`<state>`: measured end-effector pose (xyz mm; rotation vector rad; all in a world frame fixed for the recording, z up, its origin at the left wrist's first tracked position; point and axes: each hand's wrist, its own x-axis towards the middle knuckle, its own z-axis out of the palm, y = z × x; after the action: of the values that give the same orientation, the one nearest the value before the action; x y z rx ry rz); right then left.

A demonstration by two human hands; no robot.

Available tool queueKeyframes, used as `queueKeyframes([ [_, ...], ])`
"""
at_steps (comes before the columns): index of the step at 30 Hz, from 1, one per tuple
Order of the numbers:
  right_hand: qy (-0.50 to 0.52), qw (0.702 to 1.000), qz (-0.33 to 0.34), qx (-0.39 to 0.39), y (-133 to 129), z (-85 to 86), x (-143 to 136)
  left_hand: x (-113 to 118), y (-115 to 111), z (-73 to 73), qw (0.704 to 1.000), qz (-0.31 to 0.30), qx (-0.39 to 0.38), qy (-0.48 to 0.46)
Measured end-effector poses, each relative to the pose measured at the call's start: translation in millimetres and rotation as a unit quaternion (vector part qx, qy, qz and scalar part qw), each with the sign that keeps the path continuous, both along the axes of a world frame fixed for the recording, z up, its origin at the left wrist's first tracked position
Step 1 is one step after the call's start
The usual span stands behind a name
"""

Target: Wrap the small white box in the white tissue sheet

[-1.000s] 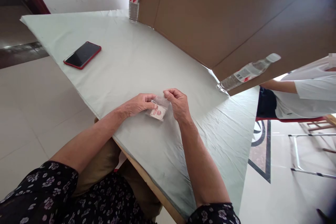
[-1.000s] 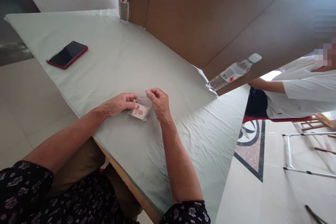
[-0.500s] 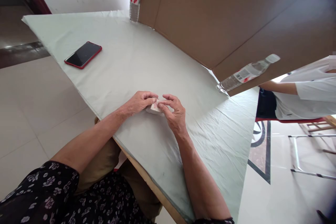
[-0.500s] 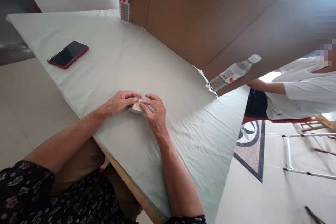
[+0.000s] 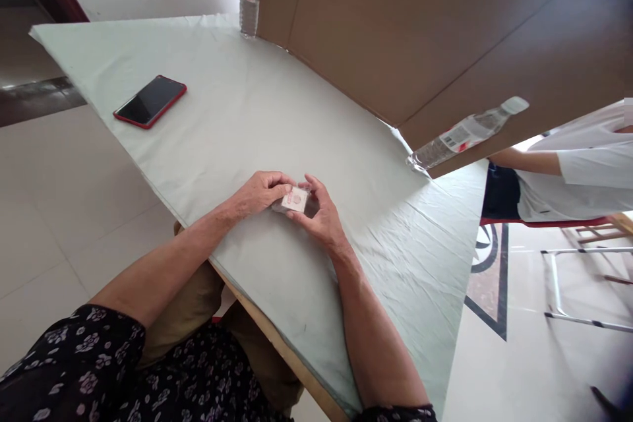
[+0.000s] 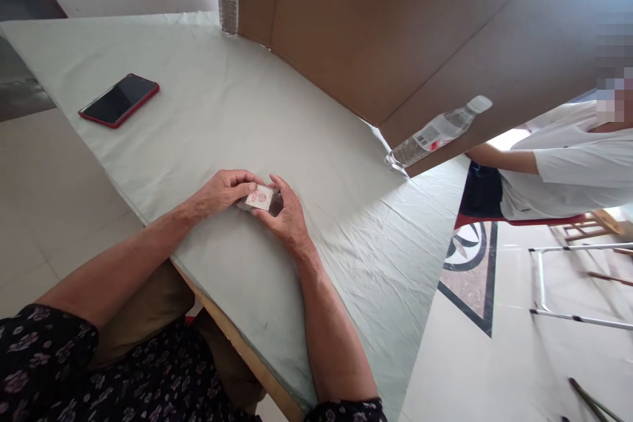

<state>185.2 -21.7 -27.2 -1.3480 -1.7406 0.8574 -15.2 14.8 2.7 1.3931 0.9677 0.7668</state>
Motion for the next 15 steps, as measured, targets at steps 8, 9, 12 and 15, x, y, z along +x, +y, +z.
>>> queueKeyframes([
  [8,0.041,0.994,-0.094,0.046,1.8,-2.2,-4.7,2.3,0.8,-3.3,0.989,0.124,0.074,-0.011],
  [9,0.032,0.995,-0.094,0.025,3.2,-4.2,-2.8,2.2,0.9,-3.7,0.989,0.131,0.073,-0.005],
  [12,0.014,0.997,-0.075,-0.009,5.5,-9.7,1.8,1.8,1.6,-6.1,0.989,0.13,0.071,0.015],
  [15,0.031,0.998,-0.057,0.007,4.9,-11.5,4.1,1.4,3.2,-11.0,0.987,0.127,0.091,0.031],
])
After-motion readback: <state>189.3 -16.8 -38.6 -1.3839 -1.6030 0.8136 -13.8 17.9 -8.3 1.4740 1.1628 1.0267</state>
